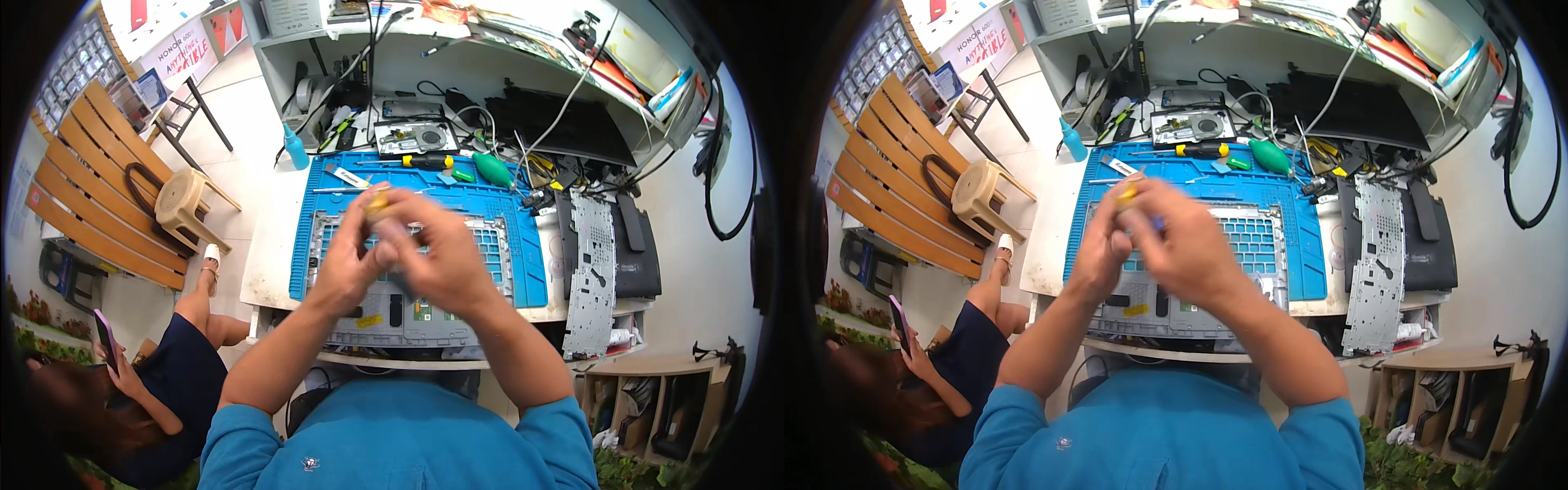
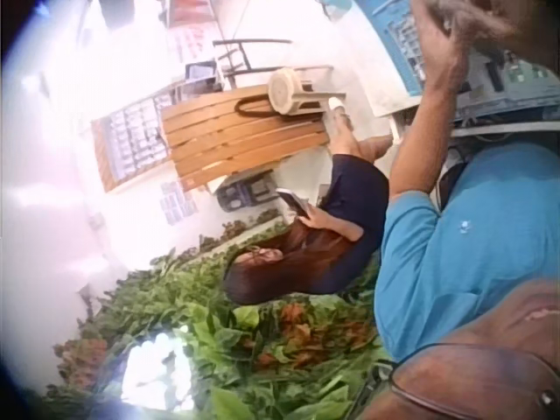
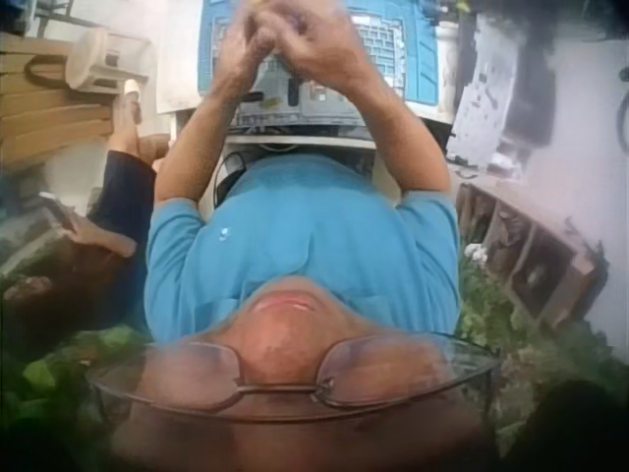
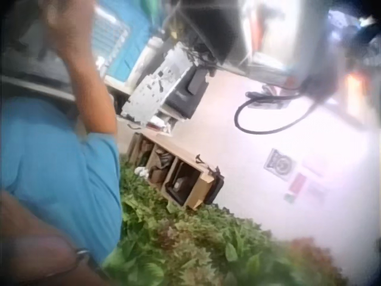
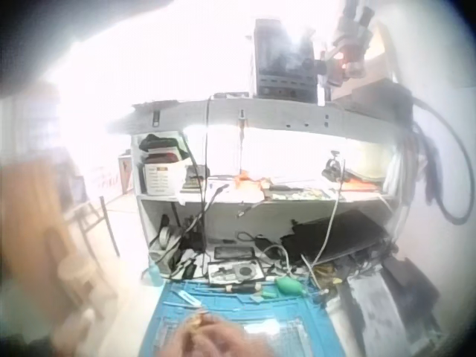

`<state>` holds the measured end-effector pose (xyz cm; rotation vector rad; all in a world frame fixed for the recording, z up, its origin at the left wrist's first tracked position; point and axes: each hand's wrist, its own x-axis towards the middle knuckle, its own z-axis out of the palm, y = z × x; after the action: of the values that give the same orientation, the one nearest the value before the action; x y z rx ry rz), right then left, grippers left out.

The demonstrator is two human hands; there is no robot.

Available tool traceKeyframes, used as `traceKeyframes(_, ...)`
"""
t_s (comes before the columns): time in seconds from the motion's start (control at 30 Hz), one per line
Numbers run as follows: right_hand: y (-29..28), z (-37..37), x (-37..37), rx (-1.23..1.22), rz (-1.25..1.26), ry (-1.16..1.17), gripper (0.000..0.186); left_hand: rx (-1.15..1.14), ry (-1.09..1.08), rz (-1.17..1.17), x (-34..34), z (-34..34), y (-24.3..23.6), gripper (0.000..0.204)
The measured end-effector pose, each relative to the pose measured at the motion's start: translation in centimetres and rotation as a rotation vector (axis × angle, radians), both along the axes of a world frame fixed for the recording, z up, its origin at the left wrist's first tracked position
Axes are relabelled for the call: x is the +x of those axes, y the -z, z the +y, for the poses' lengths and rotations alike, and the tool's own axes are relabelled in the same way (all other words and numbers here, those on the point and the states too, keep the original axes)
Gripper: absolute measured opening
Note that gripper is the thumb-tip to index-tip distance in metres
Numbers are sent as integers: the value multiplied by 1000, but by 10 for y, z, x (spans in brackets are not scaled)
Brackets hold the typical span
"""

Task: The person applies liquid from a bottle to their palm and rubs their hands together. They apply a blue liquid adhesive to the edges of a laptop top-case assembly using a small bottle and wipe the surface with a cloth. They press several small black components into the assembly by hand.

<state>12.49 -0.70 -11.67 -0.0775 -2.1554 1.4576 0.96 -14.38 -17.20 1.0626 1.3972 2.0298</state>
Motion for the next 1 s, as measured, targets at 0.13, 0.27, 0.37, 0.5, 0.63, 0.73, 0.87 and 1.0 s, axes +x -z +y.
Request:
traceKeyframes(0.13,10,-6,-17,193,178,-62,33,151,31,-431,-5,-20,-1,57)
traceKeyframes(0.27,9,-1,-34,328,122,246,32,113,-98,-609,-19,-34,-7,40)
traceKeyframes(0.37,32,12,-44,-532,-29,-164,21,149,-60,-671,-24,-33,-7,40)
traceKeyframes(0.5,29,-2,-53,-521,105,-6,20,113,93,-733,-25,-38,-1,44)
traceKeyframes(0.63,26,-12,-58,-476,51,-42,22,137,59,-739,-18,-50,2,51)
traceKeyframes(0.73,33,-31,-71,-627,-97,-202,26,332,69,-725,-23,-58,19,53)
traceKeyframes(0.87,55,-60,-86,-632,-175,-269,31,426,35,-513,-29,-49,9,58)
traceKeyframes(1.0,61,-48,-107,-60,-225,-194,26,371,-223,-379,-63,-93,19,38)
